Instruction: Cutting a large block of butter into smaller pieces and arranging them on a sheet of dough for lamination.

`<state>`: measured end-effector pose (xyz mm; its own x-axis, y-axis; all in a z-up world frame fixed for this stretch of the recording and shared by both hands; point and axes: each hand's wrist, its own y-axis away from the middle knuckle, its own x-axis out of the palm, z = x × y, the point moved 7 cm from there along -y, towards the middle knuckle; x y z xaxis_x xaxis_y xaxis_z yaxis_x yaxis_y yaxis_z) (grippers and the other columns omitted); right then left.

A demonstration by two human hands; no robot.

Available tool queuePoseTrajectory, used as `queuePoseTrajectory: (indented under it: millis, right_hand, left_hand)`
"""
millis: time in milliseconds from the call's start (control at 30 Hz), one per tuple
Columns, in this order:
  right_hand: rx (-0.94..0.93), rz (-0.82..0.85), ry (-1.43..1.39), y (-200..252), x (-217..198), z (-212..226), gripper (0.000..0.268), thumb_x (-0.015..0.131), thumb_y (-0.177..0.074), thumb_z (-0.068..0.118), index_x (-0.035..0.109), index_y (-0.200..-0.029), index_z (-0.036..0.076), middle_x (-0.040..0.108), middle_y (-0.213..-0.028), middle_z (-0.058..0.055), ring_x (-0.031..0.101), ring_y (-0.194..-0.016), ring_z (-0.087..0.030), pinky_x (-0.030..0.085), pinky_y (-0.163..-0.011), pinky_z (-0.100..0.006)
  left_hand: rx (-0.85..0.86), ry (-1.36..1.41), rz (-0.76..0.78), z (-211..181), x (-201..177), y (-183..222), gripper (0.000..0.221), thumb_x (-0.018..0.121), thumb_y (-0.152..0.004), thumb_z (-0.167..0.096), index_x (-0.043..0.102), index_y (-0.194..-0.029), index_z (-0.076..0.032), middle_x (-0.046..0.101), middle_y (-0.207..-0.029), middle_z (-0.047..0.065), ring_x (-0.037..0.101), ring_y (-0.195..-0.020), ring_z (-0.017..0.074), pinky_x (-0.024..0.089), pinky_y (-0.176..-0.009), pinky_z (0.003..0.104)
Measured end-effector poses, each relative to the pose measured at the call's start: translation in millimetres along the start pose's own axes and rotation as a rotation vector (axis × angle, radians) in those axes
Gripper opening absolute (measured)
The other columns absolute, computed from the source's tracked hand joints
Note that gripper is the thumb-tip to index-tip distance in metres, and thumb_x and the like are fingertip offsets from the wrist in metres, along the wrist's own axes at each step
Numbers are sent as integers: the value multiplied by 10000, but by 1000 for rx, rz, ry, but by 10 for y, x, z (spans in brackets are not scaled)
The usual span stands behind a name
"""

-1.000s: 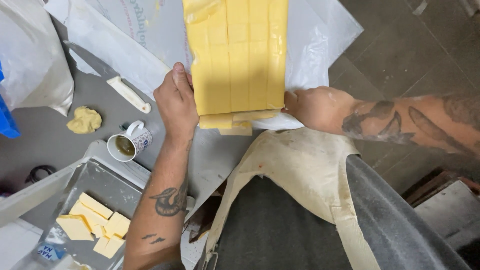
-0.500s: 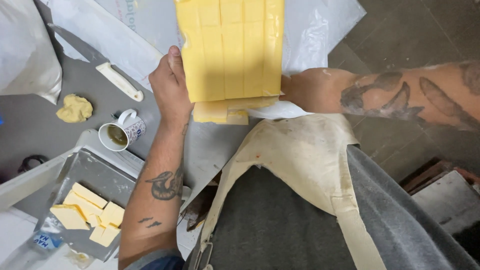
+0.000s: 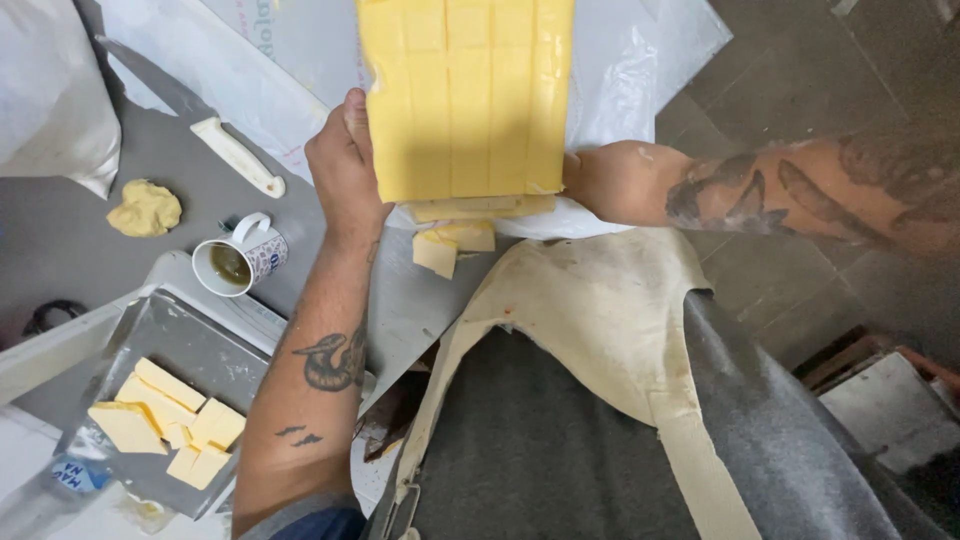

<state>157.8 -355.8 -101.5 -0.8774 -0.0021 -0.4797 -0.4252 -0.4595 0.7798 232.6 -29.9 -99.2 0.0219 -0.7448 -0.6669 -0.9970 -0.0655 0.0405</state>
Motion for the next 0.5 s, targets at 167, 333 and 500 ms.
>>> queuePoseTrajectory:
  millis: [167, 333, 500]
  right_hand:
    - [-39, 2, 38, -177, 76, 76, 253, 459, -1184, 249, 590, -1313, 76, 772, -1187, -184, 798, -1051, -434, 677, -891, -553]
    - [-43, -8, 74, -229, 113, -71, 231, 465, -1179, 215, 607, -1231, 40, 770, -1145, -205, 798, -1015, -440, 681, -864, -554]
    - [-134, -107, 126, -471, 332, -145, 328, 490, -1215, 321, 580, -1247, 7, 750, -1075, -251, 787, -961, -492, 655, -832, -612]
  left_hand:
    - [-1, -10, 27, 43, 36, -16, 595, 392, -1290, -465, 426, -824, -97, 414, -686, 0, 379, -677, 190, 299, -634, 428]
    - [-7, 16, 45, 174, 138, -46, 624, 371, -1287, -506, 461, -830, -91, 448, -691, -3, 412, -687, 176, 318, -629, 431]
    - [6, 31, 49, 149, 103, -40, 649, 343, -1274, -551, 470, -827, -98, 478, -701, 7, 445, -678, 173, 297, -622, 430]
